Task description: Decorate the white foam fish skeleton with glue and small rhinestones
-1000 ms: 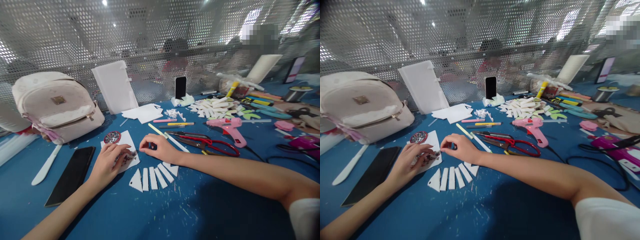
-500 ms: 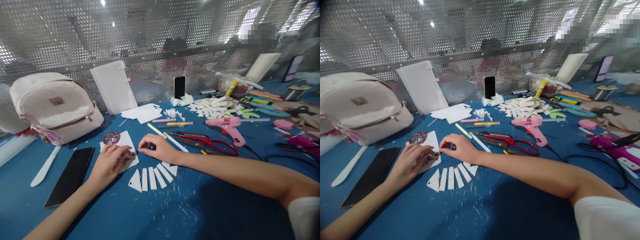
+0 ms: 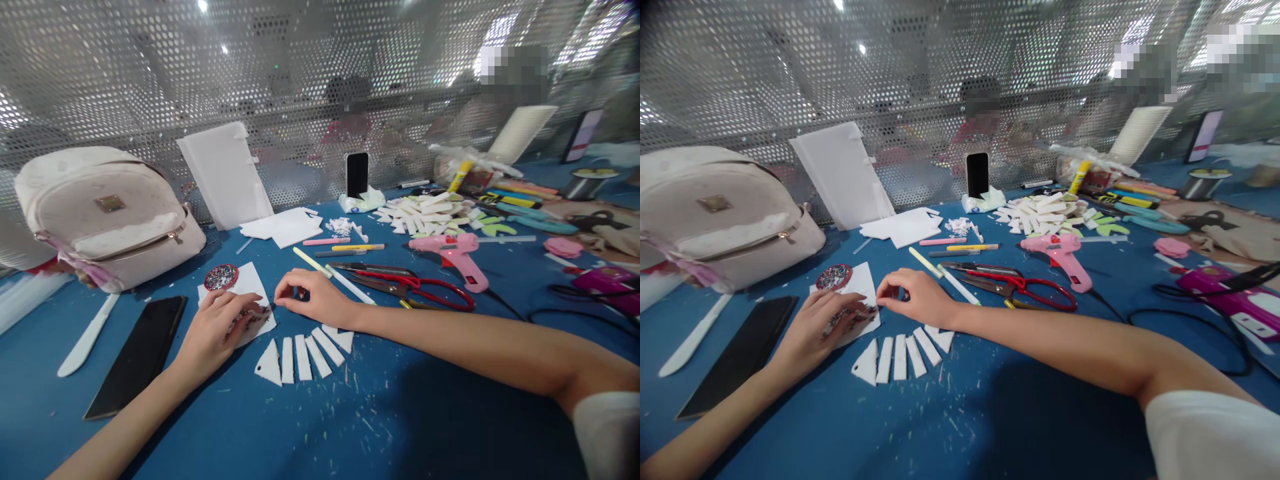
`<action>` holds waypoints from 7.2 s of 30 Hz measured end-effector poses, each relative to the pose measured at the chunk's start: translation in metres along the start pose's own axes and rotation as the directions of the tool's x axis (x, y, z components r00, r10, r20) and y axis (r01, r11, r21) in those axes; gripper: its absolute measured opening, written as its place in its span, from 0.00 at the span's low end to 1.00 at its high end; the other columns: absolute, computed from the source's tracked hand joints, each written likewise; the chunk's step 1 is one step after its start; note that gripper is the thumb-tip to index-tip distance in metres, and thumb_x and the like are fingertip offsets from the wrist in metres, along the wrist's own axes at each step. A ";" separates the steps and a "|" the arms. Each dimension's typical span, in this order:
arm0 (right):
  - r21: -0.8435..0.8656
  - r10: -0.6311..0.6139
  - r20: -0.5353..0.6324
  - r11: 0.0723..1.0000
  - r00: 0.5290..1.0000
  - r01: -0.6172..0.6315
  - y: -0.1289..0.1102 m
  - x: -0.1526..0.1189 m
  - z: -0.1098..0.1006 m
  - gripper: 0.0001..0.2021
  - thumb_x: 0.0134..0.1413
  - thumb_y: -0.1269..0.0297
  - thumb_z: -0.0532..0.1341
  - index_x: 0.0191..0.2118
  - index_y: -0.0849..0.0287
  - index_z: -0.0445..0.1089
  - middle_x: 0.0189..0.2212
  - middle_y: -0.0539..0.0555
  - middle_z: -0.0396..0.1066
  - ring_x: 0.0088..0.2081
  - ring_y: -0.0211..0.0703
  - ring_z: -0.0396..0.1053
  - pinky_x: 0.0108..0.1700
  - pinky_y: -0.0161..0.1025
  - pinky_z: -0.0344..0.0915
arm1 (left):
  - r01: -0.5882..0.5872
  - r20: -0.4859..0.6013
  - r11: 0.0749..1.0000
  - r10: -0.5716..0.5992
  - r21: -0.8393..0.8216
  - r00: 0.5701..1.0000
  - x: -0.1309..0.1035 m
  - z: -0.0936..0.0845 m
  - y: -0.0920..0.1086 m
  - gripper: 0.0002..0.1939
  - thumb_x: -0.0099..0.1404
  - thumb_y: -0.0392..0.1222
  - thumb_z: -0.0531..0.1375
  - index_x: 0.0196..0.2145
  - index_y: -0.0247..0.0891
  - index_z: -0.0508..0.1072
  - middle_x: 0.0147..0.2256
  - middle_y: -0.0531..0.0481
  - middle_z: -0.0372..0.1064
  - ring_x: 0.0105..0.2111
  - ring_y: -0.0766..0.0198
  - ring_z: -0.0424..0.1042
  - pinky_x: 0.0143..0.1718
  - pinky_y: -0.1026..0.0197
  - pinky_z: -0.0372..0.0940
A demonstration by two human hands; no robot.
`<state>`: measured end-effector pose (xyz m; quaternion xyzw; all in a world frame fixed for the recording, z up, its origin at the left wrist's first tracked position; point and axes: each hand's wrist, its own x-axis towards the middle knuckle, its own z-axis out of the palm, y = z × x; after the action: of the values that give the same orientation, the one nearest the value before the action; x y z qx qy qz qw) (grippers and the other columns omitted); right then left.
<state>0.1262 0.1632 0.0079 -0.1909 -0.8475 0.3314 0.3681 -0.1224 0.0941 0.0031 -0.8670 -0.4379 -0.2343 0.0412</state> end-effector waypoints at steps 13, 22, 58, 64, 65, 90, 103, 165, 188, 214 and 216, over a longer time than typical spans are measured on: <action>0.000 -0.007 0.000 1.000 1.000 0.007 0.001 0.000 0.001 0.02 0.62 0.67 0.63 0.36 0.57 0.73 0.34 0.51 0.73 0.37 0.39 0.68 0.39 0.36 0.62 | -0.002 0.000 1.000 0.002 0.013 1.000 0.001 0.000 0.001 0.14 0.74 0.31 0.50 0.54 0.43 0.64 0.42 0.50 0.76 0.41 0.59 0.72 0.51 0.54 0.57; -0.006 0.002 0.007 1.000 1.000 -0.001 0.000 0.000 0.000 0.03 0.62 0.66 0.63 0.36 0.57 0.73 0.34 0.51 0.73 0.36 0.39 0.68 0.39 0.36 0.63 | -0.025 0.011 0.997 0.024 0.073 1.000 0.000 0.000 0.002 0.13 0.75 0.34 0.49 0.53 0.43 0.65 0.41 0.50 0.76 0.40 0.59 0.73 0.52 0.52 0.57; -0.002 0.009 -0.006 1.000 1.000 -0.009 -0.002 -0.001 0.000 0.04 0.62 0.65 0.62 0.36 0.58 0.72 0.33 0.51 0.73 0.37 0.39 0.68 0.37 0.36 0.62 | 0.214 -0.159 0.949 -0.254 -0.230 0.954 0.006 0.003 0.012 0.12 0.69 0.39 0.58 0.50 0.43 0.67 0.37 0.51 0.70 0.37 0.61 0.72 0.43 0.57 0.67; 0.001 0.017 -0.055 1.000 0.998 -0.017 -0.004 -0.003 -0.003 0.05 0.64 0.65 0.61 0.36 0.57 0.72 0.33 0.51 0.73 0.37 0.39 0.67 0.35 0.36 0.62 | 0.316 -0.133 0.811 -0.429 -0.493 0.893 0.020 0.012 0.034 0.10 0.66 0.37 0.60 0.46 0.42 0.69 0.33 0.53 0.70 0.34 0.63 0.73 0.40 0.59 0.69; 0.003 0.024 -0.059 1.000 0.998 -0.024 -0.005 -0.003 -0.003 0.05 0.64 0.65 0.61 0.36 0.57 0.72 0.33 0.51 0.73 0.37 0.39 0.67 0.35 0.36 0.62 | 0.319 -0.126 0.797 -0.437 -0.512 0.891 0.022 0.013 0.037 0.10 0.66 0.37 0.60 0.46 0.42 0.69 0.33 0.53 0.71 0.33 0.64 0.73 0.40 0.59 0.69; -0.025 0.058 -0.057 0.998 0.997 -0.060 -0.003 -0.001 -0.002 0.04 0.61 0.70 0.62 0.34 0.58 0.71 0.32 0.50 0.72 0.35 0.39 0.66 0.39 0.37 0.64 | 0.328 -0.091 0.646 -0.526 -0.689 0.846 0.011 0.011 0.036 0.14 0.65 0.38 0.63 0.48 0.43 0.68 0.33 0.52 0.74 0.34 0.62 0.76 0.41 0.57 0.72; -0.055 -0.006 -0.076 0.998 0.997 0.001 -0.006 -0.003 -0.001 0.05 0.55 0.73 0.63 0.30 0.58 0.68 0.27 0.48 0.69 0.32 0.38 0.63 0.36 0.36 0.61 | 0.363 -0.079 0.615 -0.572 -0.700 0.816 0.011 0.006 0.041 0.13 0.66 0.40 0.64 0.47 0.44 0.69 0.33 0.54 0.77 0.36 0.63 0.78 0.45 0.60 0.70; -0.100 -0.012 -0.064 0.995 0.998 0.006 -0.008 -0.004 -0.001 0.07 0.55 0.71 0.62 0.28 0.57 0.64 0.26 0.48 0.66 0.32 0.38 0.62 0.35 0.36 0.59 | 0.361 -0.107 0.609 -0.596 -0.706 0.796 0.012 0.008 0.040 0.13 0.63 0.40 0.66 0.45 0.43 0.71 0.33 0.52 0.77 0.36 0.61 0.78 0.45 0.58 0.72; -0.129 -0.020 -0.078 0.992 0.997 0.010 -0.008 -0.005 -0.001 0.08 0.54 0.72 0.61 0.28 0.57 0.62 0.25 0.48 0.65 0.31 0.38 0.61 0.35 0.36 0.59 | 0.398 -0.091 0.594 -0.626 -0.699 0.775 0.016 0.002 0.048 0.13 0.63 0.42 0.66 0.45 0.42 0.70 0.33 0.49 0.77 0.37 0.57 0.79 0.45 0.52 0.73; -0.135 -0.042 -0.084 0.990 0.996 0.030 -0.008 -0.005 -0.001 0.08 0.53 0.73 0.61 0.27 0.57 0.61 0.25 0.47 0.63 0.30 0.37 0.60 0.34 0.35 0.58 | 0.366 -0.119 0.622 -0.598 -0.692 0.792 0.014 0.006 0.042 0.13 0.63 0.40 0.66 0.45 0.42 0.71 0.33 0.51 0.78 0.36 0.60 0.79 0.44 0.57 0.73; -0.136 -0.042 -0.086 0.990 0.995 0.030 -0.008 -0.005 -0.001 0.08 0.53 0.73 0.61 0.27 0.57 0.61 0.25 0.47 0.63 0.30 0.37 0.60 0.34 0.34 0.58 | 0.351 -0.124 0.628 -0.585 -0.694 0.801 0.014 0.006 0.041 0.13 0.63 0.40 0.66 0.45 0.42 0.72 0.33 0.51 0.78 0.36 0.60 0.79 0.43 0.58 0.73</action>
<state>0.1298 0.1548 0.0119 -0.2144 -0.8540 0.2582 0.3975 -0.0809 0.0806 0.0091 -0.6260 -0.5300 -0.5166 -0.2457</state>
